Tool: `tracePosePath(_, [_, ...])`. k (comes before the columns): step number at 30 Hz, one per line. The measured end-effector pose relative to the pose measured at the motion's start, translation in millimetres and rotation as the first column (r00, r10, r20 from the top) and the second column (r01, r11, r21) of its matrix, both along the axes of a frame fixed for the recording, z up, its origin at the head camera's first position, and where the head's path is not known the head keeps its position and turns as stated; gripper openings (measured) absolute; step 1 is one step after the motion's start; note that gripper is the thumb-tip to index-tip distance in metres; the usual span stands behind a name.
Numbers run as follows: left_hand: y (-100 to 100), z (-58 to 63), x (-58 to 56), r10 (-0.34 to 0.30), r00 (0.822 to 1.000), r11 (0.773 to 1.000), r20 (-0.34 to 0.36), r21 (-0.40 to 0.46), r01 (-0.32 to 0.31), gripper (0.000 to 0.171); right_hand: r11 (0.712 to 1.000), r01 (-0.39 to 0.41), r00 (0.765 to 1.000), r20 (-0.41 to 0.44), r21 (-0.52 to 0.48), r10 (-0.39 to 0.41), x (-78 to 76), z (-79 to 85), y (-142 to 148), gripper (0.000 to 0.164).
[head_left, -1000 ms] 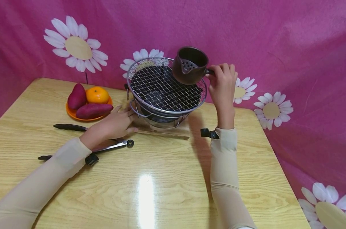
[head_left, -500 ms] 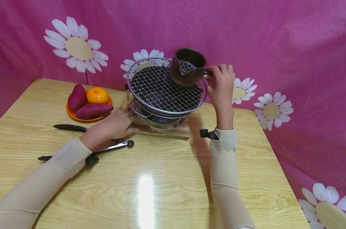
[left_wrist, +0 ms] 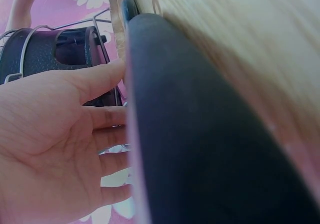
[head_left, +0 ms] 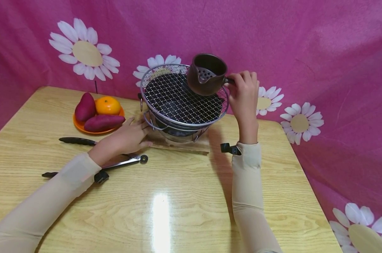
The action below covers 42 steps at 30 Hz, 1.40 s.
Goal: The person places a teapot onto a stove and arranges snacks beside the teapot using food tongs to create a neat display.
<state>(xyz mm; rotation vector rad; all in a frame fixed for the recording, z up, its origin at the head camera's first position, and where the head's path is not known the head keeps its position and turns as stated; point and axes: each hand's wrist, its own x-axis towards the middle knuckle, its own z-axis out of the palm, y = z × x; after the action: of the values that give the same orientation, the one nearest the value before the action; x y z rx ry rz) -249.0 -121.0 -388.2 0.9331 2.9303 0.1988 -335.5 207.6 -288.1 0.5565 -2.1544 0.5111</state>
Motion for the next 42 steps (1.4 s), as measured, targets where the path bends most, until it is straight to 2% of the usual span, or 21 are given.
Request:
tracePosePath(19, [-0.7, -0.6, -1.1, -0.005, 1.000, 1.000, -0.007, 0.011, 0.005, 0.066, 1.000, 0.007, 1.000, -0.018, 0.026, -0.006, 1.9, 3.7, -1.1, 0.024])
tracePosePath(29, [-0.9, -1.8, -0.9, -0.011, 1.000, 1.000, -0.007, 0.018, 0.011, 0.064, 1.000, 0.015, 1.000, -0.022, -0.007, -0.015, 3.4, 4.1, -4.1, 0.019])
tracePosePath(42, [-1.1, -3.7, -1.3, -0.020, 0.999, 0.999, -0.033, 0.033, 0.021, 0.060, 1.000, 0.024, 0.999, -0.036, 0.006, -0.023, 4.9, 5.2, -4.2, 0.020])
